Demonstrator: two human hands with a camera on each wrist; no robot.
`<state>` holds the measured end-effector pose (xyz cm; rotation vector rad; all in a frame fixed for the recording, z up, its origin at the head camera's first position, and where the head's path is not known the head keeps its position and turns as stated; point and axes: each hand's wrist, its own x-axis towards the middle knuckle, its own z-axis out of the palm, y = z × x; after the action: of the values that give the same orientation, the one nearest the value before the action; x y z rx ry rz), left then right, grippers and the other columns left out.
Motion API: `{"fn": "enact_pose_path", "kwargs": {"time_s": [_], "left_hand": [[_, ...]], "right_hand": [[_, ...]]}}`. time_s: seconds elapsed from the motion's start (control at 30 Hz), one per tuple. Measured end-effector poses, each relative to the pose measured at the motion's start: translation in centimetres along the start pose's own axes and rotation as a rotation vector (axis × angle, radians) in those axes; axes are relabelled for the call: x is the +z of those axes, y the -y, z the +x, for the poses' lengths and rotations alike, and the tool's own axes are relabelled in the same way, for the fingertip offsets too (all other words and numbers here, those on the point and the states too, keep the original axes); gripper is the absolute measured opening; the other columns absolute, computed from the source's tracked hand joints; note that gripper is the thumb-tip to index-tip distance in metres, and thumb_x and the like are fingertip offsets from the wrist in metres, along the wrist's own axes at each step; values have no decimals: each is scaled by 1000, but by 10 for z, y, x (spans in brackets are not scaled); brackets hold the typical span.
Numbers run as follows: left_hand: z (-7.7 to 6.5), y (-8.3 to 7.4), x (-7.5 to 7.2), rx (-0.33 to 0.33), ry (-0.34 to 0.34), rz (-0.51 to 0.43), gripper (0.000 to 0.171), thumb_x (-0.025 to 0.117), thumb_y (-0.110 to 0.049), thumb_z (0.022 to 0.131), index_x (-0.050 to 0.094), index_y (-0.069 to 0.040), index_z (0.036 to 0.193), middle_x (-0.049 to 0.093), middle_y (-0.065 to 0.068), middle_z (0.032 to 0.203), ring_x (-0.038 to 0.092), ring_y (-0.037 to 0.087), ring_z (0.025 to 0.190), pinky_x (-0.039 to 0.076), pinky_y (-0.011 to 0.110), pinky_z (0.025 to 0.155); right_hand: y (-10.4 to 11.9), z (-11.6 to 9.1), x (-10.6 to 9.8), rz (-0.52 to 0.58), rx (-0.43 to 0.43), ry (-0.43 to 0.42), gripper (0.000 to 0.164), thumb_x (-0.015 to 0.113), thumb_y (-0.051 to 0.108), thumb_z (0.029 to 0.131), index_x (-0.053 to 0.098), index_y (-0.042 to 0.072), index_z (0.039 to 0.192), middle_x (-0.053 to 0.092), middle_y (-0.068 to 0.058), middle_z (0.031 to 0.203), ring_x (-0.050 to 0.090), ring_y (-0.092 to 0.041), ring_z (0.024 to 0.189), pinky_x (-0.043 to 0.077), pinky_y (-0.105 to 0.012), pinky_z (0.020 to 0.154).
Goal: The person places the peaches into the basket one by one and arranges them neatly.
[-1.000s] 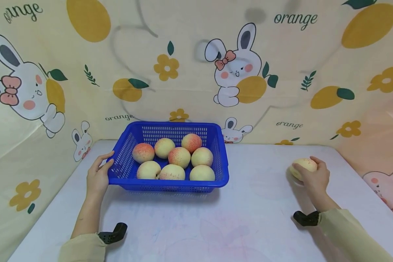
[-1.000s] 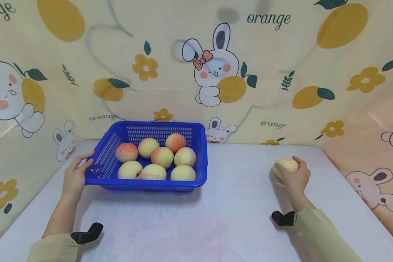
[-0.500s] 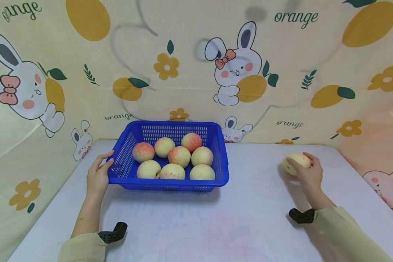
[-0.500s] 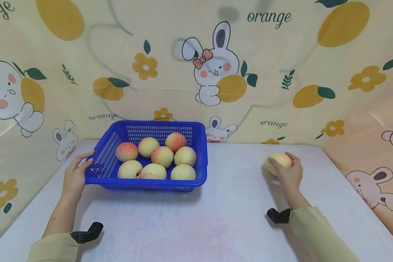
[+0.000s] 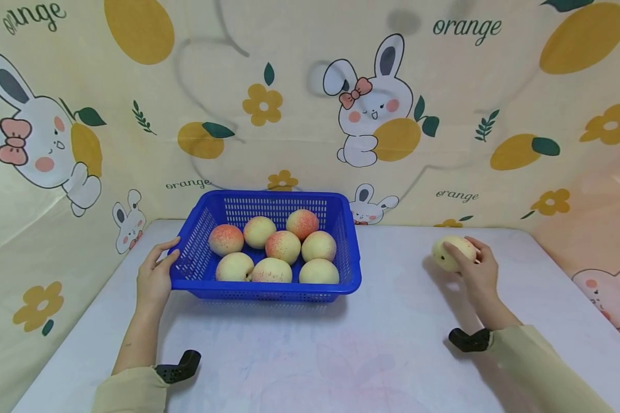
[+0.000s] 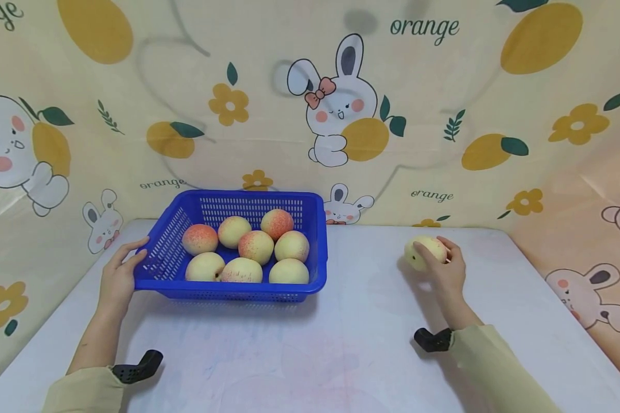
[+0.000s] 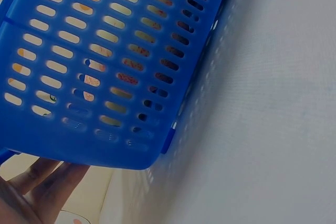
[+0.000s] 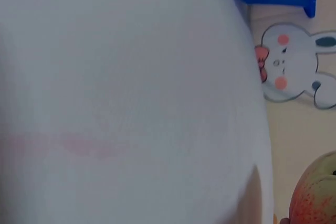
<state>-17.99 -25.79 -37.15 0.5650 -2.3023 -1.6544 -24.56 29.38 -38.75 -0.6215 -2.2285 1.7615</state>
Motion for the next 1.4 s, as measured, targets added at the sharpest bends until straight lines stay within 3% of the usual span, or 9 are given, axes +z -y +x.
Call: {"fn": "enact_pose_path", "kwargs": {"time_s": [0.13,0.23,0.47,0.6,0.73,0.8,1.0,1.17,1.4], "left_hand": [[0,1,0,0,4,-8,42,40,-38,102,48,-24,141,43,12,148,49,32,128,45,28,88],[0,1,-1,5,1,-4,42,40,-38,102,48,-24,141,43,12,148,49,32,127,45,25,86],[0,2,1,8,11,-18,43,38,-38,102,47,-24,141,42,14,148,48,35,128,41,48,101],[0,2,0,11,12,-15,43,39,-39,102,47,-24,141,43,14,148,49,34,127,46,32,90],[0,2,0,13,8,-15,42,39,-38,102,48,-24,141,45,14,147,50,33,126,42,16,75],[0,1,0,10,7,-18,42,39,-38,102,48,-24,141,45,14,147,50,33,126,43,17,76],[0,1,0,1,11,-19,42,39,-38,102,48,-25,141,43,14,148,49,34,127,46,35,93],[0,1,0,5,9,-16,42,39,-38,102,48,-25,141,44,14,147,50,33,126,45,23,83],[0,1,0,7,7,-14,42,40,-38,102,48,-25,141,45,14,147,50,34,126,45,25,83]], "right_hand": [[4,-4,4,127,2,35,66,75,33,82,43,17,138,42,11,107,46,0,91,49,-12,63],[6,-7,7,158,-8,50,56,75,32,83,48,21,131,44,10,106,48,1,89,49,-13,63],[11,-14,13,143,-20,96,48,74,34,84,50,24,124,45,9,105,49,0,88,50,-14,64],[15,-18,16,146,-24,132,50,74,34,83,51,23,125,46,8,105,50,-1,90,50,-14,65],[19,-23,21,156,-24,165,47,74,33,84,52,24,124,46,8,105,51,-1,91,50,-15,66],[21,-25,23,163,-22,177,47,74,33,84,52,24,124,47,8,105,51,-1,91,50,-15,67],[24,-30,30,188,-31,210,46,74,31,84,53,23,123,48,7,105,53,-2,89,51,-16,67],[27,-36,36,216,-46,246,43,74,30,84,54,23,121,49,6,106,53,-3,91,52,-17,68],[35,-44,46,262,-79,319,42,72,27,86,53,20,123,48,5,112,53,-6,97,52,-19,72]]}}
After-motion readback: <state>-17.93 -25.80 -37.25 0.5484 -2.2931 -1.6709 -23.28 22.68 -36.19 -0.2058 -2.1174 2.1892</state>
